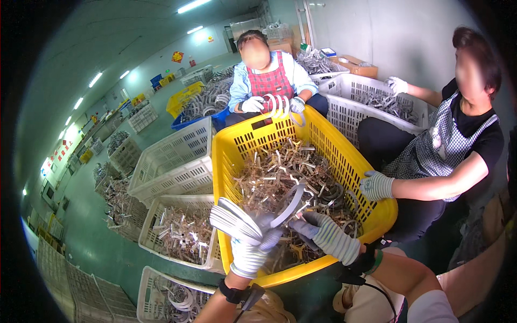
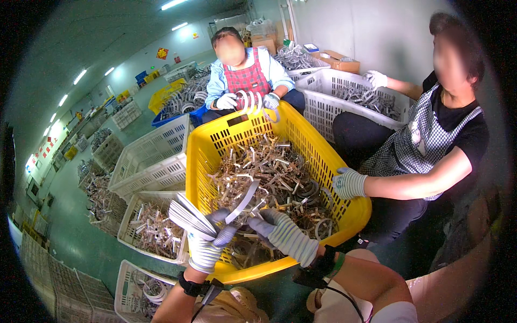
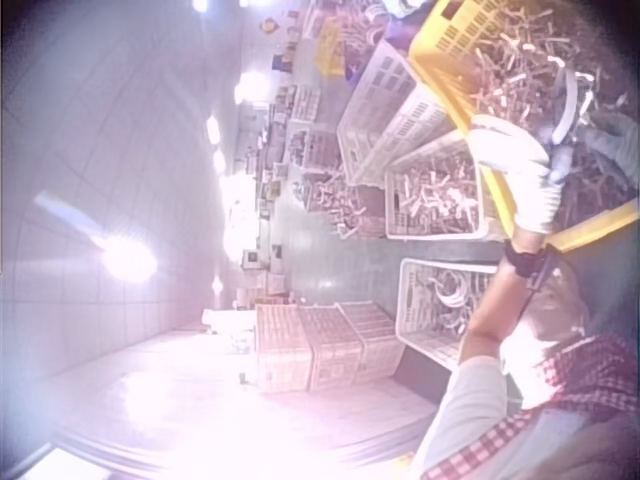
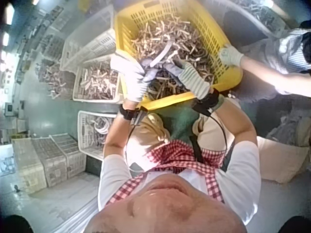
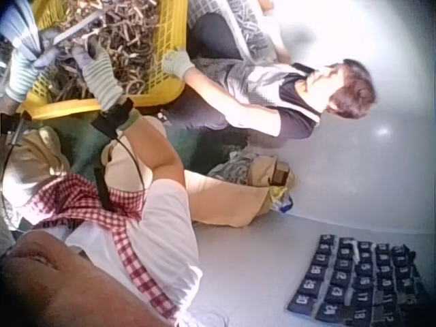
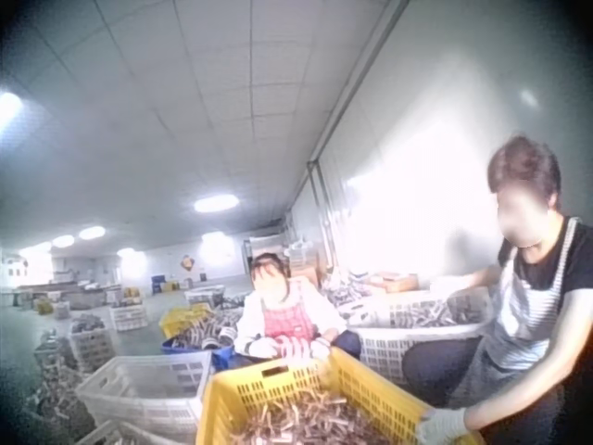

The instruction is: Sorting and grouping metal ring-like components from a large yellow basket into smaller containers or batches.

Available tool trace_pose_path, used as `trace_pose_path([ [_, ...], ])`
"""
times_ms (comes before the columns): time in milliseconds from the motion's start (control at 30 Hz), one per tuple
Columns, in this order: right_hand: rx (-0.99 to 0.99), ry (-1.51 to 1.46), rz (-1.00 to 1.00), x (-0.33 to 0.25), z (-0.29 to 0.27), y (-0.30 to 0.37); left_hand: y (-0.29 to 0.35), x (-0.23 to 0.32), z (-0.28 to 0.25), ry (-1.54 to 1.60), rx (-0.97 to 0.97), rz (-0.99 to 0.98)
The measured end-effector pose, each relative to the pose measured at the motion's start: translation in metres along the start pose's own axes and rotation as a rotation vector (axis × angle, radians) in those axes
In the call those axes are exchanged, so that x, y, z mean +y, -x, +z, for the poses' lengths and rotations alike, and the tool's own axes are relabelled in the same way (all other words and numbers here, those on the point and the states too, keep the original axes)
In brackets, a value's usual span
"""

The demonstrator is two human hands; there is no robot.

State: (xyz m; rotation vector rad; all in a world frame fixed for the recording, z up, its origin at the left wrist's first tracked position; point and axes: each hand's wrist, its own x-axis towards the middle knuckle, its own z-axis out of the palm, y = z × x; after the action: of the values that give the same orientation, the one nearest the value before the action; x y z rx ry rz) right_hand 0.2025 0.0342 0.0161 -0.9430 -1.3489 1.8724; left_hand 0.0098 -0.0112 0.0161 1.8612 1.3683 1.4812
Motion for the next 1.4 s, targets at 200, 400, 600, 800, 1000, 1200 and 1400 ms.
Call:
trace_pose_path([
  [200,-0.135,-0.339,0.065,-0.003,-0.008,0.001,-0.004,-0.018,0.001,0.469,0.237,-0.117],
  [400,-0.418,-0.563,0.168,0.005,-0.009,-0.007,-0.007,-0.032,-0.002,0.257,0.039,-0.117],
  [600,-0.519,-0.65,0.224,0.006,-0.008,-0.005,-0.008,-0.008,-0.003,0.392,0.01,-0.182],
  [800,-0.108,-0.112,0.111,-0.005,-0.003,0.002,-0.001,-0.01,0.002,0.088,0.068,-0.037],
  [1000,-0.014,-0.174,0.099,-0.024,-0.017,0.011,-0.013,0.003,0.005,0.301,0.109,-0.185],
  [1200,-0.271,-0.373,0.127,-0.029,-0.018,0.02,-0.014,0.004,0.004,0.14,-0.041,-0.141],
  [1400,-0.365,-0.541,0.233,-0.016,-0.017,0.015,-0.014,-0.003,0.012,0.116,0.125,0.054],
])
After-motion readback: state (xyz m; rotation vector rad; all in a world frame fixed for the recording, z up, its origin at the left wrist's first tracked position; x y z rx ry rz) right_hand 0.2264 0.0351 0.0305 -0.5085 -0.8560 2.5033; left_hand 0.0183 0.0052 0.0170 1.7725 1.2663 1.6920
